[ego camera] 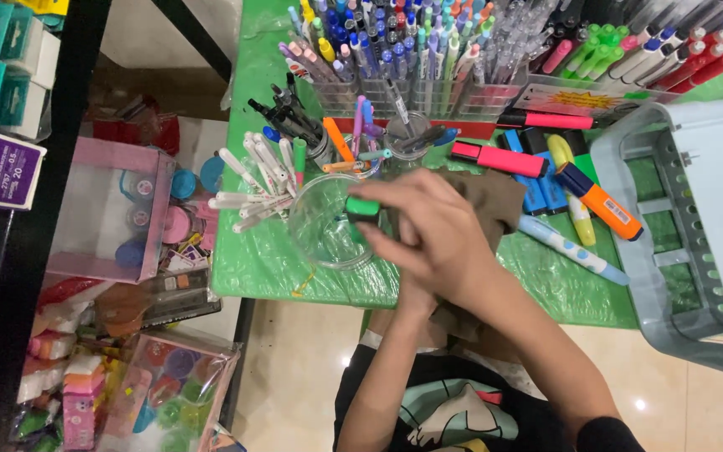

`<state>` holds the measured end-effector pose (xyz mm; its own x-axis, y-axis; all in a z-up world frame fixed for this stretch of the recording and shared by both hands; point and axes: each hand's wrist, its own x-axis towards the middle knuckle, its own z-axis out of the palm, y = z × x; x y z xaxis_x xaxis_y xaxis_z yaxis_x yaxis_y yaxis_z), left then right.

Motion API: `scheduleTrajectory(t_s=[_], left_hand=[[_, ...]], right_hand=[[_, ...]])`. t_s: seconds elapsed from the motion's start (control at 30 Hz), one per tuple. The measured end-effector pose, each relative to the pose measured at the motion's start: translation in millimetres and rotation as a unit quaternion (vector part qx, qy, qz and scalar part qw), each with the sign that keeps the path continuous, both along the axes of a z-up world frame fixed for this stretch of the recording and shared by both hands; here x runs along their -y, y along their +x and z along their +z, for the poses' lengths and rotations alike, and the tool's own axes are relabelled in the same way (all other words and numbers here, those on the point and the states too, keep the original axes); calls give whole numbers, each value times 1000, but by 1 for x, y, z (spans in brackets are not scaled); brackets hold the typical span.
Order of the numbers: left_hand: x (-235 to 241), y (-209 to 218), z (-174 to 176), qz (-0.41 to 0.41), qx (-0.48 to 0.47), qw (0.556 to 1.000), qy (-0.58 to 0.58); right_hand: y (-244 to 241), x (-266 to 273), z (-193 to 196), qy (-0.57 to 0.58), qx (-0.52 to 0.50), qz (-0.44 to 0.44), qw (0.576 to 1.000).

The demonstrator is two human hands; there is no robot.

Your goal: Cleaning and organizing pens and markers at a stationery desk.

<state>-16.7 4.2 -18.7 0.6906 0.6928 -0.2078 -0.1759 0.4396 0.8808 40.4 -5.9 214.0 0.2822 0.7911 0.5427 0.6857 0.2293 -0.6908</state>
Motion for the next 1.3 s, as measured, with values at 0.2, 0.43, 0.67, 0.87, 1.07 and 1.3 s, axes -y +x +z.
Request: scheduleTrajectory(t_s=[0.2,0.43,0.67,0.87,1.07,1.3], left_hand=[[0,-3,29,-18,58,975,214],[-4,-2,59,28,193,940,-279],[-3,-3,80,32,92,995,-2],[-1,-1,42,64,72,989,-113],[2,-7,12,41,109,978,-172],[7,-7,17,20,225,876,-426]], right_hand=[[4,4,-2,-33,83,0,996],[22,36,-6,-32,32,-74,996],[77,70,-42,-162,118,-294,935],[108,71,-101,-239,310,-310,866],[112,76,-108,-227,326,-333,855],[71,106,-90,-178,-178,-348,903]])
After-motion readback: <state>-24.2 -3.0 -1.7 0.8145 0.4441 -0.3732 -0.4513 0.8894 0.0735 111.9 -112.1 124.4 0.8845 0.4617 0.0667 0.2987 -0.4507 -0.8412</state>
